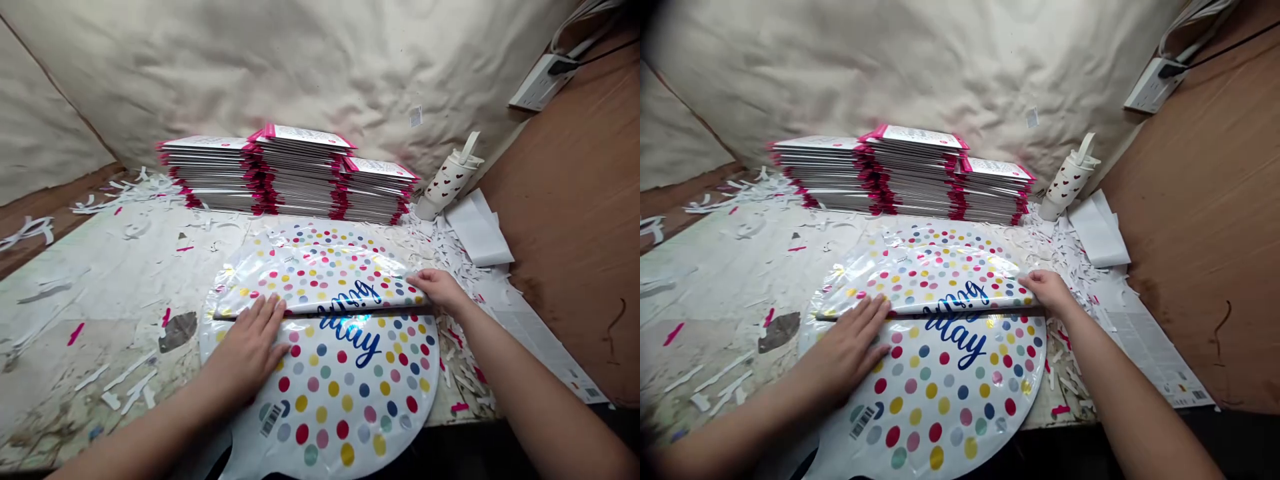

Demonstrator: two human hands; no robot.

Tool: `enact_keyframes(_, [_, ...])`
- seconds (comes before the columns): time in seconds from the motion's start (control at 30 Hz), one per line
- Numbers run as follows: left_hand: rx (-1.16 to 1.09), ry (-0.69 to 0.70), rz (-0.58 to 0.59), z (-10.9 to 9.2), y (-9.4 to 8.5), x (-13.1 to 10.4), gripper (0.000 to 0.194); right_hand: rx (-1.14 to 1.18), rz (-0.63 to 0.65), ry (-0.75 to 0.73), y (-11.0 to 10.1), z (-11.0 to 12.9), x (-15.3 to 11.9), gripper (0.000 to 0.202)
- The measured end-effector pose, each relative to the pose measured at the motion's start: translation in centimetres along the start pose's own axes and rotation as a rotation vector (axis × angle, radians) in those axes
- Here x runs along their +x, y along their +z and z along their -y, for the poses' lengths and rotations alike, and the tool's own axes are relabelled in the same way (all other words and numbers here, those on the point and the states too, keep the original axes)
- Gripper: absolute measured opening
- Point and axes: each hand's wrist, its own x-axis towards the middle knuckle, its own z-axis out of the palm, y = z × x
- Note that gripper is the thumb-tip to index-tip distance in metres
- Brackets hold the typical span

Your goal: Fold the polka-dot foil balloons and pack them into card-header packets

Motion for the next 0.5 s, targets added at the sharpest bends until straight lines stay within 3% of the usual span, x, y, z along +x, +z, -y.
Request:
enact_keyframes(0.1, [-0.005, -0.116, 0.119, -0.7, 0.9, -0.4, 0.067, -0.192, -0.205, -0.109, 0.7, 2.7, -0.2, 0.06])
enact_keyframes(0.17, [-0.003, -0.157, 0.123, -0.7, 1.0, -0.2, 0.065, -0.323, -0.278, -0.287, 3.0, 5.4, -1.8, 0.071])
enact_keyframes(0.2, [-0.007, -0.163, 0.118, -0.6, 1.0, -0.1, 0.063, -0.354, -0.259, -0.372, 4.8, 6.7, -3.0, 0.071])
enact_keyframes(0.27, [-0.01, -0.17, 0.113, -0.6, 0.9, 0.0, 0.06, -0.373, -0.102, -0.533, 9.0, 9.0, -5.8, 0.063])
enact_keyframes(0.37, [0.01, -0.195, 0.12, -0.7, 1.1, 0.1, 0.059, -0.469, 0.203, -0.784, 13.0, 9.6, -8.5, 0.071])
enact_keyframes(0.43, [0.022, -0.211, 0.13, -0.8, 1.3, 0.1, 0.06, -0.597, 0.251, -0.704, 12.0, 7.6, -8.6, 0.069])
enact_keyframes(0.5, [0.023, -0.222, 0.14, -0.8, 1.4, 0.3, 0.061, -0.672, 0.113, -0.462, 8.7, 4.2, -7.9, 0.062])
